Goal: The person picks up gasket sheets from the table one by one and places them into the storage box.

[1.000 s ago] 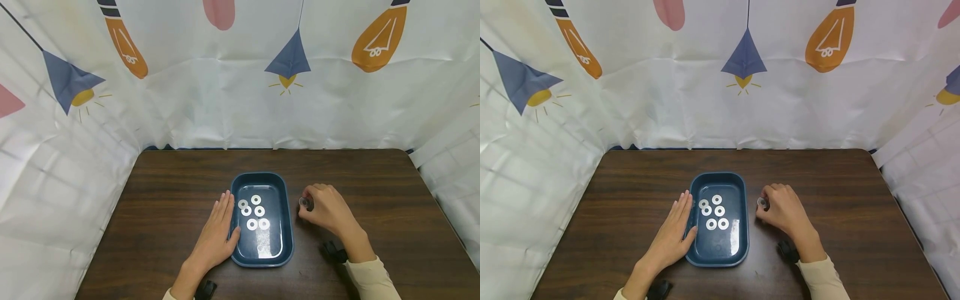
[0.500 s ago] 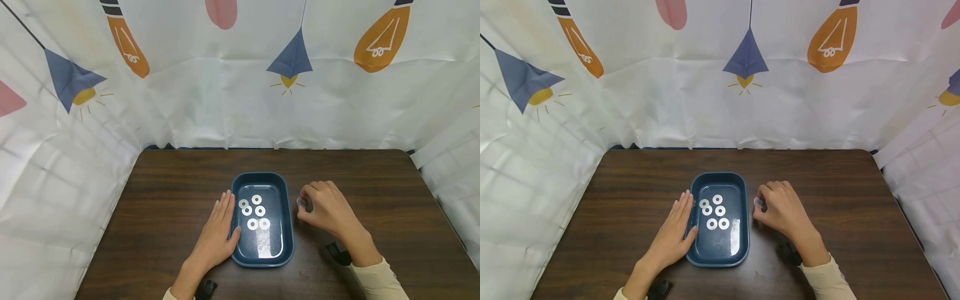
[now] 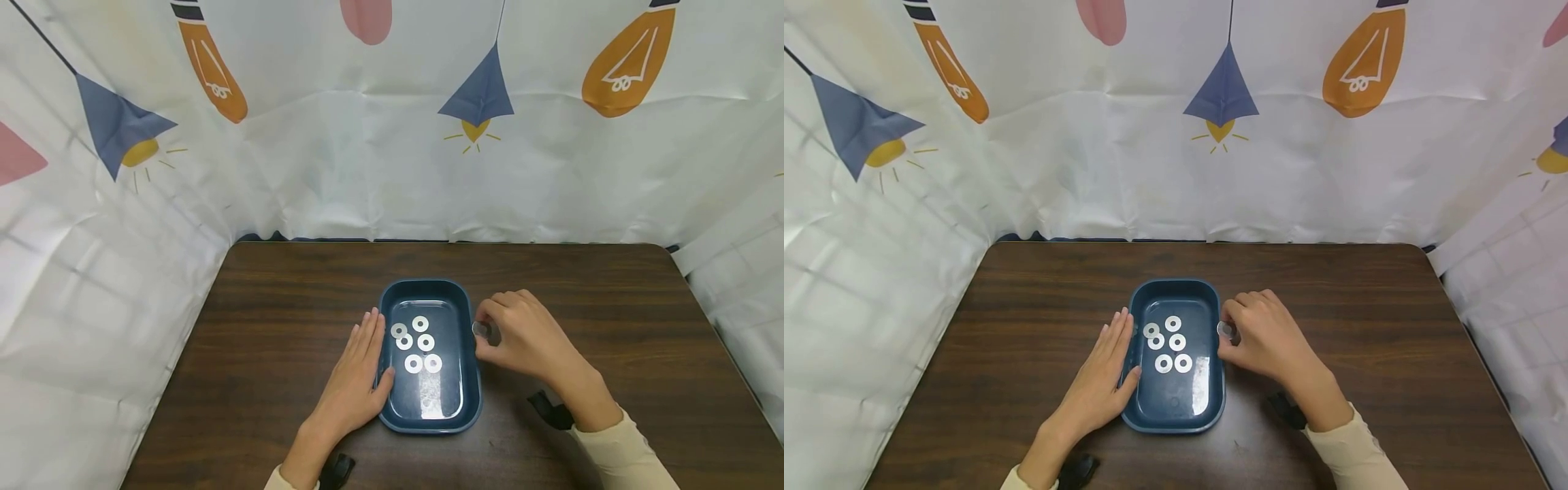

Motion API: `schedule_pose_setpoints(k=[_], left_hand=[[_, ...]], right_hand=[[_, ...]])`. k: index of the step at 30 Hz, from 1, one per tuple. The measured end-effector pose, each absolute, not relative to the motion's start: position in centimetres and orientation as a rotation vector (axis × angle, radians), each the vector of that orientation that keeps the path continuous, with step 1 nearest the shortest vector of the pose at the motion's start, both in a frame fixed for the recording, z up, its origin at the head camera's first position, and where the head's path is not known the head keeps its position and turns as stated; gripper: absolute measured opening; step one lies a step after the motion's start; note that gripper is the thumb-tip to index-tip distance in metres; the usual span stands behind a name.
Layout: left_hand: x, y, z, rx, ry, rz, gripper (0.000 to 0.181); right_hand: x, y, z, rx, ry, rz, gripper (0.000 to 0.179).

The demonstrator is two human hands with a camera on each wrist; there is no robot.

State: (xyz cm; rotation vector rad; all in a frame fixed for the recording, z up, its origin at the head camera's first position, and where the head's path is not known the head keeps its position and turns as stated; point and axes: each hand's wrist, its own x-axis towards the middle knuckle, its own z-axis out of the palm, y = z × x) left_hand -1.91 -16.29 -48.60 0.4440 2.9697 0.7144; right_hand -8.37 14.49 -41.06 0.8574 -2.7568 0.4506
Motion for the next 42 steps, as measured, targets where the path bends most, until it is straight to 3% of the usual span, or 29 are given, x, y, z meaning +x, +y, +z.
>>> schedule_pose_setpoints(k=[42], left_hand=[[-2.0, -16.6, -48.6, 0.447, 2.953, 0.729, 0.090]], right_hand=[[-9.2, 7.5, -38.8, 1.183, -2.790, 0.479, 0.019]])
